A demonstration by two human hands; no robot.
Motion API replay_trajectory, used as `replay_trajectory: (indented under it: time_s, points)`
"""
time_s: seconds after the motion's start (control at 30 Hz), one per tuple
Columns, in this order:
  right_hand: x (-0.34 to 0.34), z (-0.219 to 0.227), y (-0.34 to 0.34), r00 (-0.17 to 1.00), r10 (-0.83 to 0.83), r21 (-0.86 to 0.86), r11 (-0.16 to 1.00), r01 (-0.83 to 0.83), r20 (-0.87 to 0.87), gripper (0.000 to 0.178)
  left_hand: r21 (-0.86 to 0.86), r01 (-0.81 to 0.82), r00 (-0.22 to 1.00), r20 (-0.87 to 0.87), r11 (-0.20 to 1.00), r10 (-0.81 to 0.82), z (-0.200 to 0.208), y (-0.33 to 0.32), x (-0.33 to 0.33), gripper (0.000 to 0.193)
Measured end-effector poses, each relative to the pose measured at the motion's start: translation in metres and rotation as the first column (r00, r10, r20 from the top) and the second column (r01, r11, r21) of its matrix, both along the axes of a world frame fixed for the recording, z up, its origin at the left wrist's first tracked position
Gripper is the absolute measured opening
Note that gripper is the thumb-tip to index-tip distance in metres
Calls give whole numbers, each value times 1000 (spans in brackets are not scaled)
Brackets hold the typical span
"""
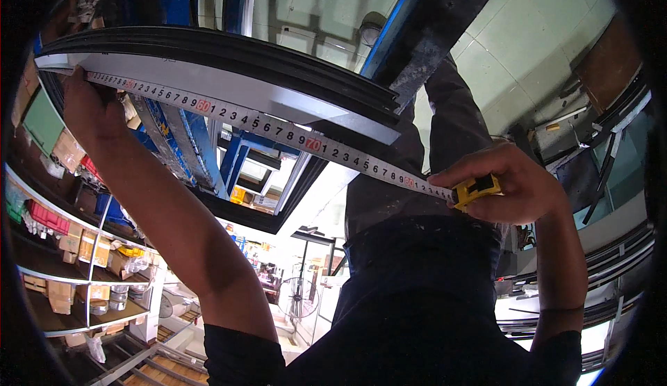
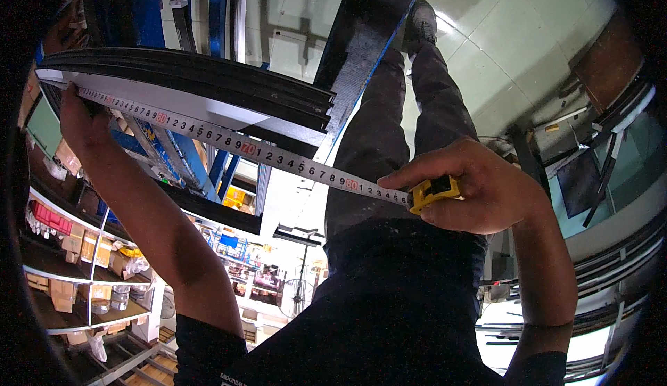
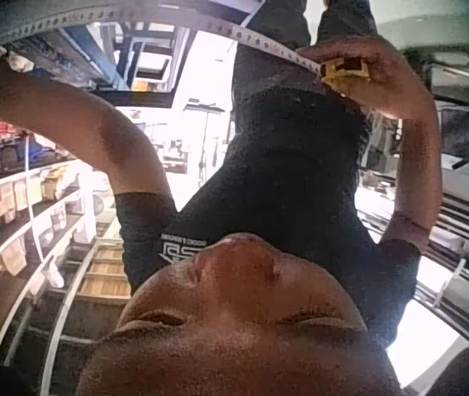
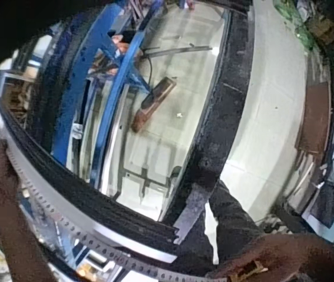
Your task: Assembling, measuring, and preparing aluminum window frame profiles in a fabrication workshop.
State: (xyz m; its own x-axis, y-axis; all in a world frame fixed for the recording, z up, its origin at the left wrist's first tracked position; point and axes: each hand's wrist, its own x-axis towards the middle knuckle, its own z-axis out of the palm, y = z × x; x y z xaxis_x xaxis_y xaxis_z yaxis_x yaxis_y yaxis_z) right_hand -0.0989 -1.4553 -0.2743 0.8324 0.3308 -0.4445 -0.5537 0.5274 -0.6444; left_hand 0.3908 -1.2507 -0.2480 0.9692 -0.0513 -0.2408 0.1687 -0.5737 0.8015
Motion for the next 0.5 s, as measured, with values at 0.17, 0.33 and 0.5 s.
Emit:
replay_trajectory:
  time_s: [0.17,0.33,0.5]
  points:
    - [0,0,0,1000,7,9,1000,-7,-15,53,88,98,995,-3,991,-98,3,9,8,44]
    - [0,0,4,1000,-9,13,1000,9,-5,54,60,32,1000,0,998,-32,5,6,1,44]
    - [-2,-4,4,999,12,27,1000,-11,-32,54,53,-45,999,6,998,45,-3,1,-2,44]
